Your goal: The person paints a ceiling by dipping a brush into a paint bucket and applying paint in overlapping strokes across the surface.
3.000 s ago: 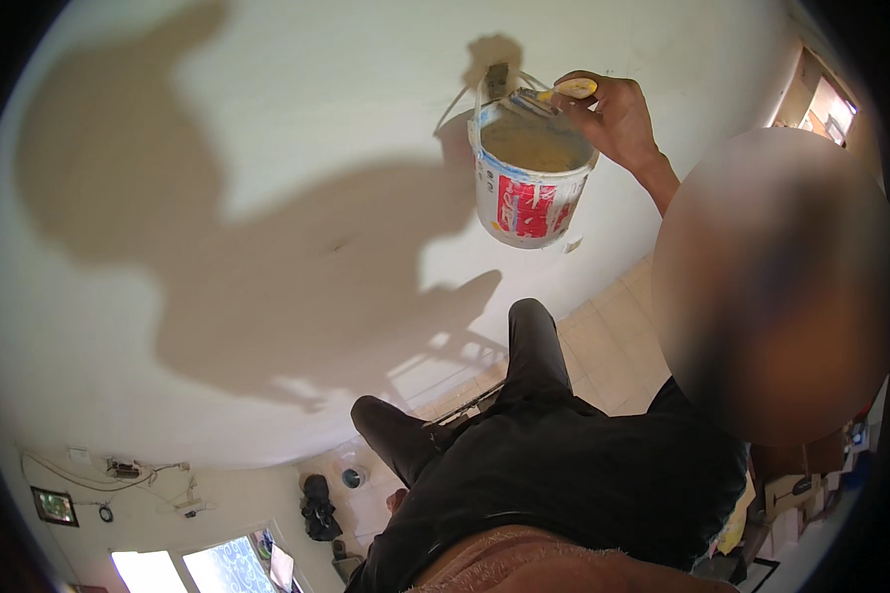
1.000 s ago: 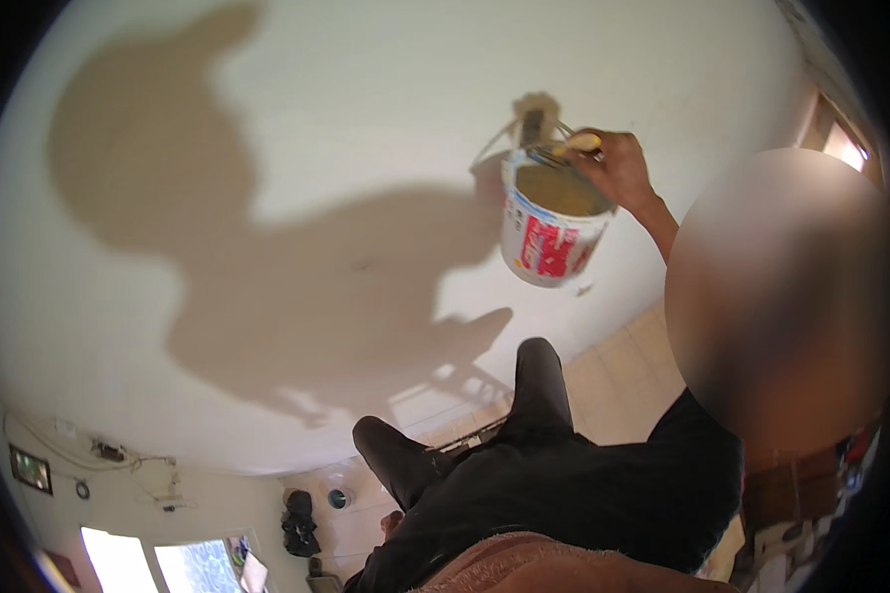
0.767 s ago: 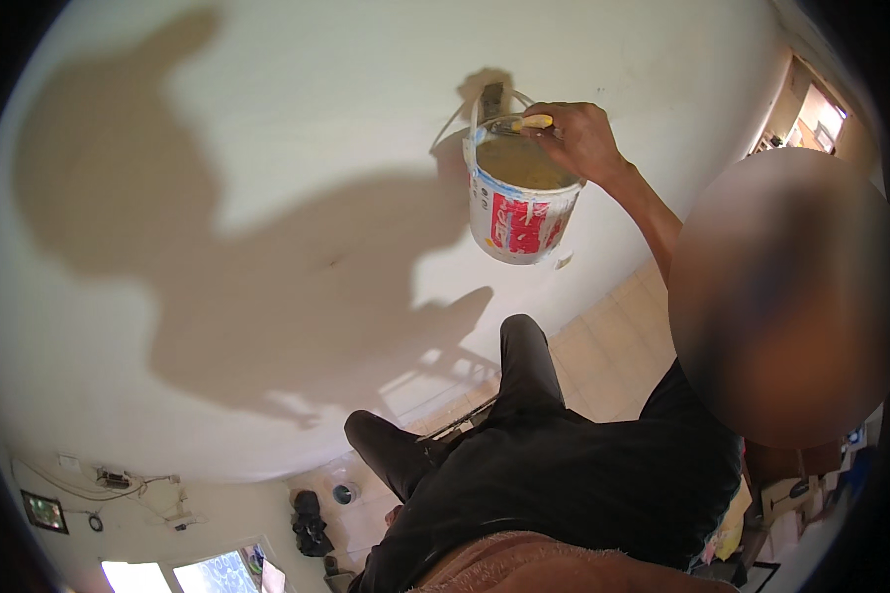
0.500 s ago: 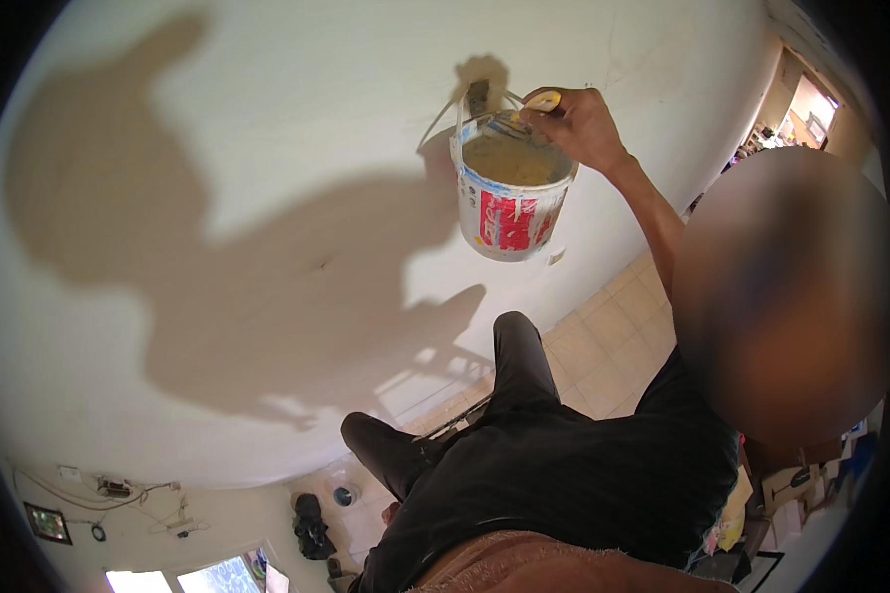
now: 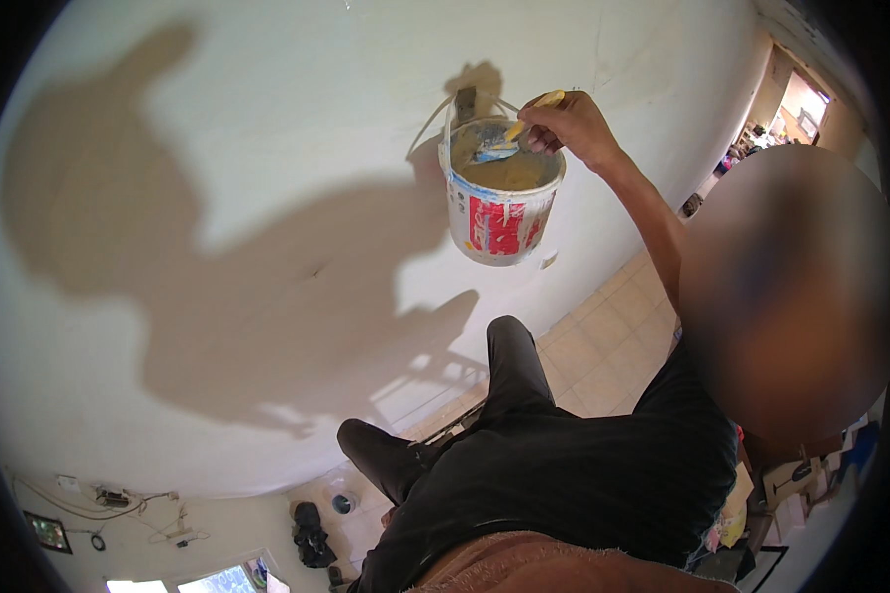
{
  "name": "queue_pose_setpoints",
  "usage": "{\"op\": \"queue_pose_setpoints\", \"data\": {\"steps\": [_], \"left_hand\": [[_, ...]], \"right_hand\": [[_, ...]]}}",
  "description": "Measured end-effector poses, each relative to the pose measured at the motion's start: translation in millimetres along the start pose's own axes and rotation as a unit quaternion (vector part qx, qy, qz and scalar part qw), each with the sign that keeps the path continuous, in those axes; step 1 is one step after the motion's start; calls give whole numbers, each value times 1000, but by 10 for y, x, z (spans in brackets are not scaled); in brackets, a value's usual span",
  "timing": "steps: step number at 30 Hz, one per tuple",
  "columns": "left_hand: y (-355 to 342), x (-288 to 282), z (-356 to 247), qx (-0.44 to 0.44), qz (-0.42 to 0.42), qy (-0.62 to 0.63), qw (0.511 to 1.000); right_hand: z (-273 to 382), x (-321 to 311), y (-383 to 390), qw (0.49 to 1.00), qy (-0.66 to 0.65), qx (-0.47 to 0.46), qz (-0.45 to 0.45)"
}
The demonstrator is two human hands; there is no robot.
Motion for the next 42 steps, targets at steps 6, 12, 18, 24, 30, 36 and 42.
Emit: {"op": "queue_pose_setpoints", "data": {"steps": [6,12,18,24,30,36,42], "left_hand": [[17,7,56,-7,0,6,1000],[20,5,39,-11,-1,13,1000],[10,5,3,-16,1,21,1000],[84,33,131,-48,-1,48,998],[31,7,202,-121,-3,123,985],[142,-86,2,138,-93,-62,984],[-48,-86,56,26,-41,12,999]], "right_hand": [[122,162,9,986,155,-46,40],[199,337,42,917,329,-170,148],[217,380,-10,862,390,-280,161],[177,494,40,814,452,-336,141],[519,238,332,901,325,-282,47],[219,241,277,991,67,-75,92],[407,71,371,988,-18,-151,24]]}}
Point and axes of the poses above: each hand's wrist, its own y-axis away from the middle knuckle, its own x-axis out of the palm, z = x × y, the point moved 7 cm from there along -y, towards the middle knuckle, and after that the axes turned 9 degrees about -y, right-handed, at the moved point
